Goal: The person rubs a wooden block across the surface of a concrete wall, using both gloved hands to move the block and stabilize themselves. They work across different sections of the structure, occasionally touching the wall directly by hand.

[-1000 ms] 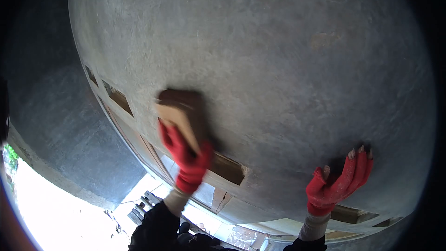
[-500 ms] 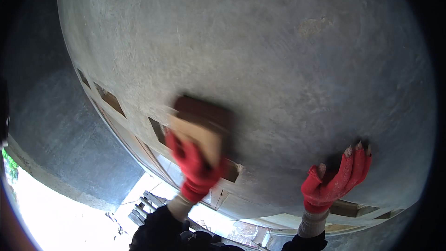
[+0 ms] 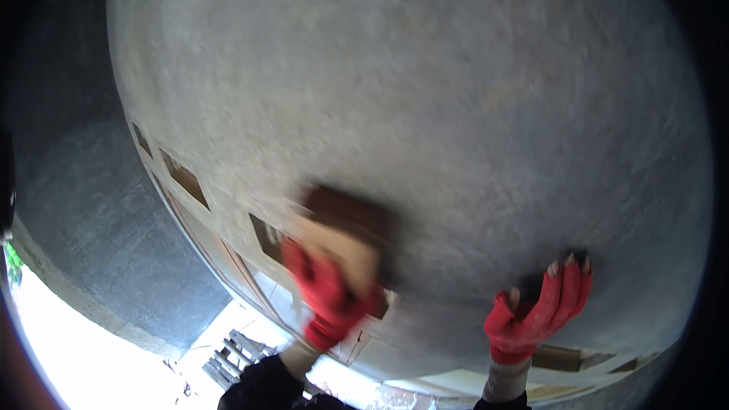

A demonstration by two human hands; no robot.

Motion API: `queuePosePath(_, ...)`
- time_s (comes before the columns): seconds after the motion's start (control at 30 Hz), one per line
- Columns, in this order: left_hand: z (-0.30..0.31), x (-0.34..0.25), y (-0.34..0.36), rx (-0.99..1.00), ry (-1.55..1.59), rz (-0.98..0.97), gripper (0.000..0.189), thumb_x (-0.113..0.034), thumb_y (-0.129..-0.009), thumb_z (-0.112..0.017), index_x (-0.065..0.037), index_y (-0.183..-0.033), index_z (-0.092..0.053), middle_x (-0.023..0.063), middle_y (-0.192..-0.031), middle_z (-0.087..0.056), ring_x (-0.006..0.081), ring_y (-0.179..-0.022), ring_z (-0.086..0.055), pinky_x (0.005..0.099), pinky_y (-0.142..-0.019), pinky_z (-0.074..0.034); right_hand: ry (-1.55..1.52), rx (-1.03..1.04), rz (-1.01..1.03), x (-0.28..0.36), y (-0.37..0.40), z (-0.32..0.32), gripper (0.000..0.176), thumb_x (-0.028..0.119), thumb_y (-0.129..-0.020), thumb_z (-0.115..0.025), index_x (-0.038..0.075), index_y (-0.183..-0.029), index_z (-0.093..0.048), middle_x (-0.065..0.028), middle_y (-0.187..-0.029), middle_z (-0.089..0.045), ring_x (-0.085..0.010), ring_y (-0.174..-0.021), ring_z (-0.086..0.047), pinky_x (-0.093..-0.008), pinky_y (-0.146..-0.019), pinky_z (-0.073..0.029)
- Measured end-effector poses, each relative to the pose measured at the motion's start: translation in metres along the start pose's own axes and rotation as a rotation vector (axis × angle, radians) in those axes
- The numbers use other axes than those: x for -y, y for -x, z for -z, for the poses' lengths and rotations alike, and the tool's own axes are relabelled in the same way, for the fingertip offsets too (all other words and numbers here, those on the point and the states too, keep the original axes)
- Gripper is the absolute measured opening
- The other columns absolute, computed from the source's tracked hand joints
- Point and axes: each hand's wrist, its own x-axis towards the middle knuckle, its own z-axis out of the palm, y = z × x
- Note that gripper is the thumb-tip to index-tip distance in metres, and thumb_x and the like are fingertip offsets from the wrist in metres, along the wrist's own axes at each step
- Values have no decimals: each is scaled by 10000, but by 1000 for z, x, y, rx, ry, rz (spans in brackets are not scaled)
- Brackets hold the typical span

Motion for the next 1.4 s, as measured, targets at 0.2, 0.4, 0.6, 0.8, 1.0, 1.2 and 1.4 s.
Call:
queuePosePath(0.2,12,36,-28,-88,-41,-42,834,-252,-679,-745,-34,-1412,-411,377,-1434,-304,548,-1241,-424,581,-998,-393,-60,-51,38,-4,3,1,473,232,-955,-452,-66,-1322,-470,-257,-1350,-491,-481,-1275,-432,-570,-1057,-356)
queuePosePath(0.4,15,102,-85,-236,31,353,805,-133,-830,-688,-33,-1516,-277,248,-1547,-214,392,-1420,-262,423,-1140,-265,-84,-99,10,-3,5,-4,475,246,-968,-440,-67,-1324,-464,-265,-1349,-483,-496,-1264,-433,-577,-1045,-365)
queuePosePath(0.6,20,10,-81,-22,10,-124,880,-324,-653,-809,-39,-1399,-441,388,-1410,-332,553,-1222,-446,579,-999,-394,-54,-84,25,-3,3,-1,478,245,-968,-443,-65,-1332,-459,-265,-1346,-483,-499,-1259,-434,-578,-1038,-370)
queuePosePath(0.8,14,100,-104,-281,90,367,821,-213,-804,-733,-29,-1489,-320,327,-1482,-274,481,-1314,-370,493,-1067,-343,-76,-80,-28,-2,8,0,492,267,-945,-447,-42,-1327,-469,-253,-1338,-485,-498,-1247,-438,-603,-1026,-384)
queuePosePath(1.0,17,-14,-88,28,42,-120,857,-300,-660,-815,-32,-1385,-443,428,-1380,-337,591,-1210,-433,597,-1000,-389,-60,-94,-35,6,4,-1,478,243,-965,-443,-62,-1332,-459,-261,-1350,-482,-497,-1260,-434,-576,-1038,-366)
queuePosePath(1.2,18,88,-153,-262,130,305,792,-154,-842,-681,-48,-1515,-276,312,-1514,-229,464,-1368,-307,473,-1112,-300,-77,-91,-30,-1,7,-4,481,254,-954,-442,-45,-1329,-466,-252,-1342,-486,-495,-1250,-441,-584,-1034,-373)
queuePosePath(1.4,31,6,-164,-21,-28,-82,887,-284,-789,-710,-1,-1501,-262,395,-1449,-277,546,-1293,-377,557,-1033,-369,-68,-113,-67,4,7,-6,474,261,-973,-440,-47,-1332,-468,-250,-1347,-488,-485,-1258,-442,-575,-1041,-370)
